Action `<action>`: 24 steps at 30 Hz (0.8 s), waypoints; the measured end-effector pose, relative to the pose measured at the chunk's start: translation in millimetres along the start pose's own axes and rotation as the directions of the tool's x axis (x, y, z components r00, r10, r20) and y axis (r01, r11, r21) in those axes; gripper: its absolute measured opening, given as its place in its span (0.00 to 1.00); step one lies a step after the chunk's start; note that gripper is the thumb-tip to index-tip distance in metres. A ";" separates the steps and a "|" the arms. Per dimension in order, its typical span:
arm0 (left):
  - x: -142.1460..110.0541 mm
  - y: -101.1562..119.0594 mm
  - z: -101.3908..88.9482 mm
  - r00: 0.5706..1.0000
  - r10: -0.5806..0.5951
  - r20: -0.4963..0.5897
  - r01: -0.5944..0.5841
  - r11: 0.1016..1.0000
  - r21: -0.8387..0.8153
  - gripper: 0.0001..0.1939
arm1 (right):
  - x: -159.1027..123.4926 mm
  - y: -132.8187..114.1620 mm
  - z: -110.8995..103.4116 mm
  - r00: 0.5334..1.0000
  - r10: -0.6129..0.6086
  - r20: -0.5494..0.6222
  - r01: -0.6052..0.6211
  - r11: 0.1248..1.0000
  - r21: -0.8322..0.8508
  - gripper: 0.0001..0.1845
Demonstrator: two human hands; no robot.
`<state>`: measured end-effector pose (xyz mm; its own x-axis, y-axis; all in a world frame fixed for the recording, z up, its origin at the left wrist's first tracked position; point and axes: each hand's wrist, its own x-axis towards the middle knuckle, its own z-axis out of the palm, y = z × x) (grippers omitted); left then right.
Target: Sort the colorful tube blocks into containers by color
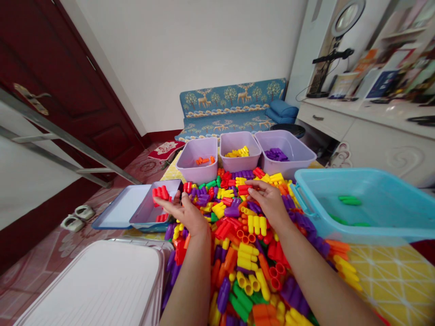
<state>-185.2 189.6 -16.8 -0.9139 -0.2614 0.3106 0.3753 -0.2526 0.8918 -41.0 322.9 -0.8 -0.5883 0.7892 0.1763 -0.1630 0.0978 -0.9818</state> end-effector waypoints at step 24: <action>-20.2 14.9 10.8 0.776 -0.146 0.614 0.186 0.983 -0.002 0.16 | -0.4 0.6 0.6 1.000 -0.008 -0.002 0.008 1.000 -0.023 0.17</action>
<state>-162.8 201.2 -6.3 -0.8585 0.4063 0.3129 0.1991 -0.2984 0.9335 -41.4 322.2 -1.4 -0.5851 0.7897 0.1843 -0.1498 0.1181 -0.9816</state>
